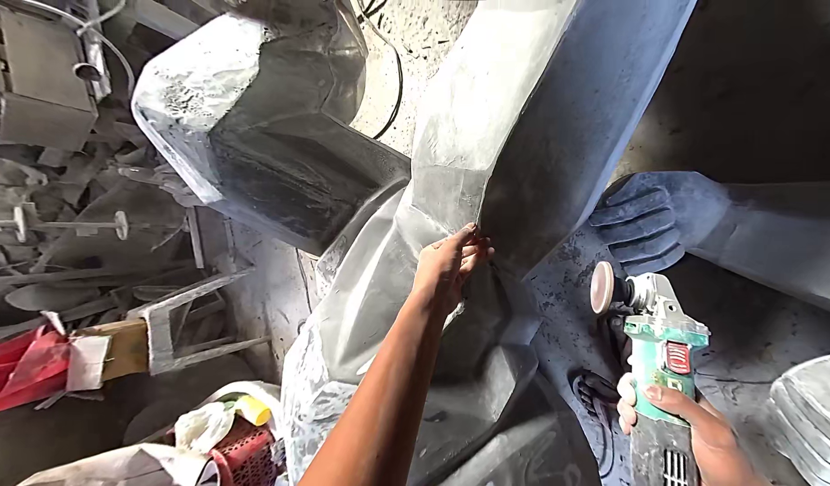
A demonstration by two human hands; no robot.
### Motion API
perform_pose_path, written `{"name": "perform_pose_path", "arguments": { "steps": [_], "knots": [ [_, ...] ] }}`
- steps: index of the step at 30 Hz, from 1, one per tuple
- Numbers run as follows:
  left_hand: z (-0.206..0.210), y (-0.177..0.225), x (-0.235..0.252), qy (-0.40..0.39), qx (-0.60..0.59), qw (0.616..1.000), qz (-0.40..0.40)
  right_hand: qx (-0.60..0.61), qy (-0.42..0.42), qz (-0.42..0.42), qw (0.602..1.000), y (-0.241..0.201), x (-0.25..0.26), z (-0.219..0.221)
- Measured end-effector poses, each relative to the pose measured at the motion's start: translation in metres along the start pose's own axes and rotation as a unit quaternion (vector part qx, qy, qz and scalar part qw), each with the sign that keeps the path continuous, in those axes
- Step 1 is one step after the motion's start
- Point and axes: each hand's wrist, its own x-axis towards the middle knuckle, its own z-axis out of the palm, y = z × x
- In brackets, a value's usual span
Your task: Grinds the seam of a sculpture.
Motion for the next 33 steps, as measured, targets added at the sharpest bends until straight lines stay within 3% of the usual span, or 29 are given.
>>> {"name": "perform_pose_path", "arguments": {
  "steps": [5,9,33],
  "knots": [
    [-0.015,-0.017,0.023,-0.052,-0.029,0.998,0.032,-0.001,0.000,-0.003,1.000,0.004,0.000,-0.006],
    [0.000,0.000,0.000,0.007,-0.014,1.000,0.005,0.002,0.001,0.002,1.000,0.007,0.000,-0.003],
    [0.003,-0.007,0.002,0.017,0.014,0.999,0.050,-0.027,0.002,0.009,1.000,0.008,-0.003,0.000]
  ]
}}
